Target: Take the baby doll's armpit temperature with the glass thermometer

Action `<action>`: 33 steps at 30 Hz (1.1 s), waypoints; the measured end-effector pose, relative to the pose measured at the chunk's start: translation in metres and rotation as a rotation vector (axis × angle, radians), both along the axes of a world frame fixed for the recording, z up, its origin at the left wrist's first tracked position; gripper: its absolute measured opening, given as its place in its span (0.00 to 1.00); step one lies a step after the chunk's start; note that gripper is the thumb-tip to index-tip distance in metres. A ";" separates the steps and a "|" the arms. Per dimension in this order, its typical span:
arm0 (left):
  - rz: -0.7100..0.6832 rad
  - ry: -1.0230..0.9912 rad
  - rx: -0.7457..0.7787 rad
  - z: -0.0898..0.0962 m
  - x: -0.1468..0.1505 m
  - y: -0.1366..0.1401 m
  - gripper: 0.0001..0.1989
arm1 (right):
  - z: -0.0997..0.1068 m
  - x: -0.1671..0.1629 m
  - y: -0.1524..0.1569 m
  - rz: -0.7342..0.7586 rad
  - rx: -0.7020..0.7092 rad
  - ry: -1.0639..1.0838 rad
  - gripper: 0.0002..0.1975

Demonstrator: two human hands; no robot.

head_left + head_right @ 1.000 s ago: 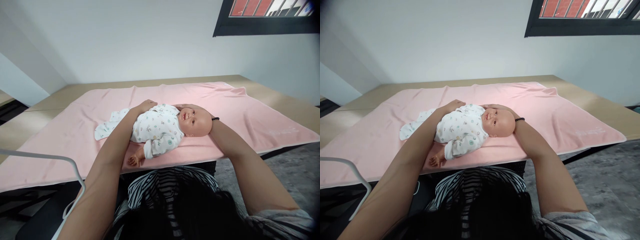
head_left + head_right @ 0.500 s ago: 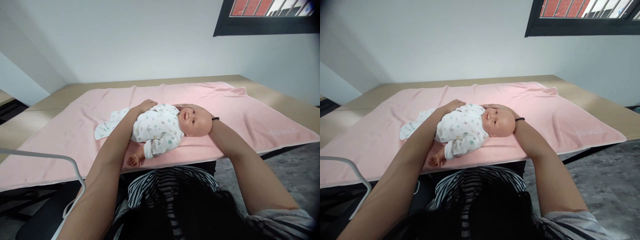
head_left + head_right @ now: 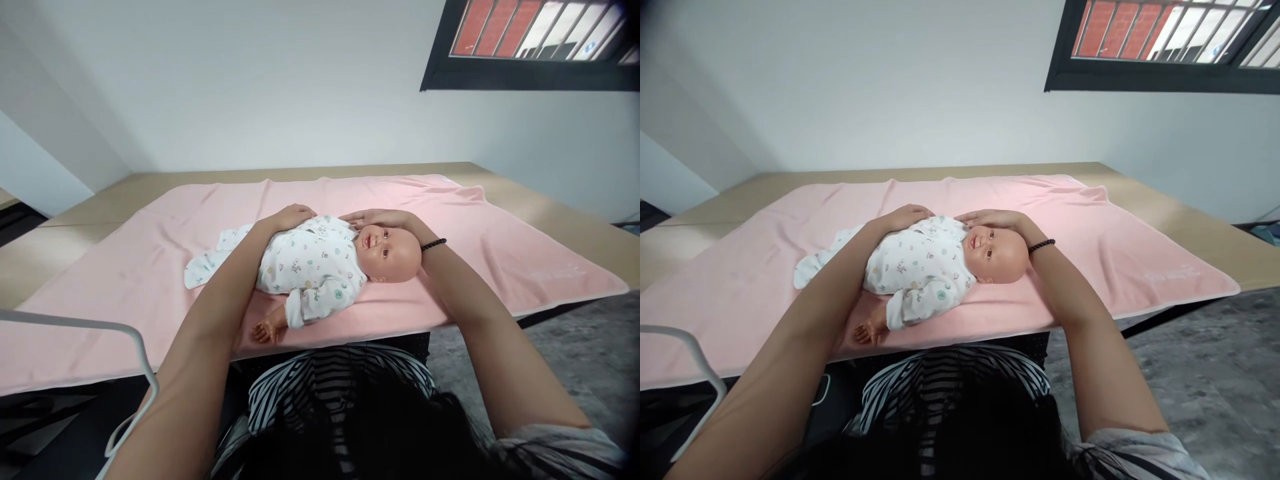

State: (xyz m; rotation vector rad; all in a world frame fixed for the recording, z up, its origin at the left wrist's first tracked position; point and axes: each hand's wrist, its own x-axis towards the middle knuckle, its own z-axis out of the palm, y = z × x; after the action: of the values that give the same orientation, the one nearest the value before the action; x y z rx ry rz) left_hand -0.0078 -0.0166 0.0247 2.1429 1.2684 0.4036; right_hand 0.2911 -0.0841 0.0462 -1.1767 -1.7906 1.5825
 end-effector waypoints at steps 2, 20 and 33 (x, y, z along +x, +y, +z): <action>-0.048 0.024 -0.010 0.017 -0.006 0.003 0.35 | 0.022 0.006 0.009 0.044 0.002 -0.133 0.15; -0.236 0.544 -0.254 0.133 -0.034 -0.090 0.28 | 0.097 -0.051 -0.036 0.528 0.406 -0.897 0.18; -0.257 0.670 -0.181 0.134 -0.044 -0.083 0.32 | 0.096 -0.056 -0.038 0.559 0.383 -1.111 0.24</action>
State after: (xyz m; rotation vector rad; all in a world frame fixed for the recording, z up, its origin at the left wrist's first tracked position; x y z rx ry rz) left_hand -0.0517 -0.0997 0.1588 2.3186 1.2690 -0.5638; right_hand 0.2353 -0.1223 0.1421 -1.5760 -3.1561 0.6728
